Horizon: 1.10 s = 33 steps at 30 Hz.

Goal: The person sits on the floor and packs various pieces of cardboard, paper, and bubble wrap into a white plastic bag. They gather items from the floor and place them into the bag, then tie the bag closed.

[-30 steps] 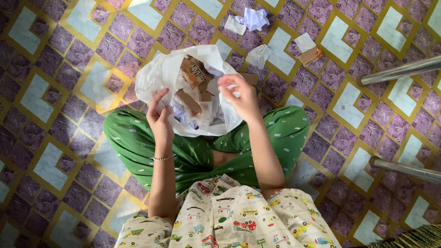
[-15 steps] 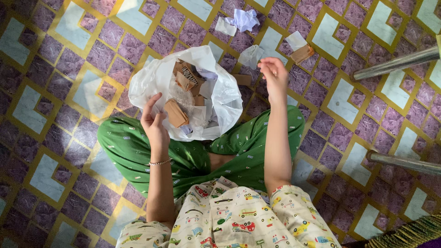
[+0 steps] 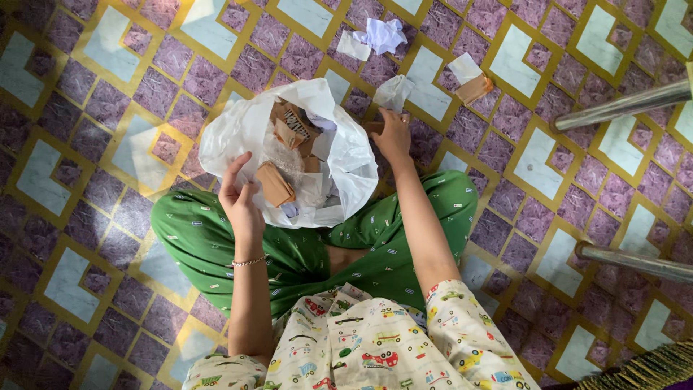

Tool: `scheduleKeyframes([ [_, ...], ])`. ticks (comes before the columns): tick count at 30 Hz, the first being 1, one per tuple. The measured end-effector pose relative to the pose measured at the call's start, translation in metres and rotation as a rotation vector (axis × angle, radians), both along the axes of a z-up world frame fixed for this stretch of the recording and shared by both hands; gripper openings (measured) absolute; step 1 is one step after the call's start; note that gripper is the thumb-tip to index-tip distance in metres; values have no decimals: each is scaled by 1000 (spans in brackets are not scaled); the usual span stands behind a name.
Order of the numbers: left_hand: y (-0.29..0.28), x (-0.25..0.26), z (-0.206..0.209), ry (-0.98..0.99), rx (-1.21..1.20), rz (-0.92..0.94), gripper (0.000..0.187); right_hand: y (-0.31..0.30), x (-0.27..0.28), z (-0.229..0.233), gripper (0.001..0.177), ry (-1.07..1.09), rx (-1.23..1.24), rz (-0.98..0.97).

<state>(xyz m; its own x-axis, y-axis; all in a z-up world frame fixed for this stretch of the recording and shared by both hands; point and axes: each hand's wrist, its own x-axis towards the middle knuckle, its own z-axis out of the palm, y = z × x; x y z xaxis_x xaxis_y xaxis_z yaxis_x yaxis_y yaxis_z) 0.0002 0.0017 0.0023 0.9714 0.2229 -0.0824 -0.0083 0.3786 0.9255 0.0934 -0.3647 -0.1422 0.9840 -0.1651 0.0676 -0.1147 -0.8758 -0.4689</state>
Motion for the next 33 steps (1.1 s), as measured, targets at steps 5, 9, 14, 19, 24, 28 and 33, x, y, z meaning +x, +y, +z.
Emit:
scheduleKeyframes([
  [5, 0, 0, 0, -11, 17, -4, 52, 12, -5, 5, 76, 139, -149, -28],
  [9, -1, 0, 0, -8, -2, -7, 52, 11, -3, 3, 74, 204, -181, -31],
  [14, 1, -1, 0, -5, 9, -1, 51, 10, -4, 6, 65, 167, -196, -51],
  [19, 3, -1, -1, -4, 11, -3, 52, 11, -5, 43, 56, -45, 22, -218],
  [24, 4, -2, -2, -10, 17, -2, 52, 24, -6, 110, 54, -454, 216, -226],
  [28, 4, -3, -2, 17, 5, -3, 53, 51, -26, 172, 53, -634, 336, -84],
  [33, 5, -3, -2, -7, 11, -4, 54, 96, -51, 238, 51, -660, 429, 89],
])
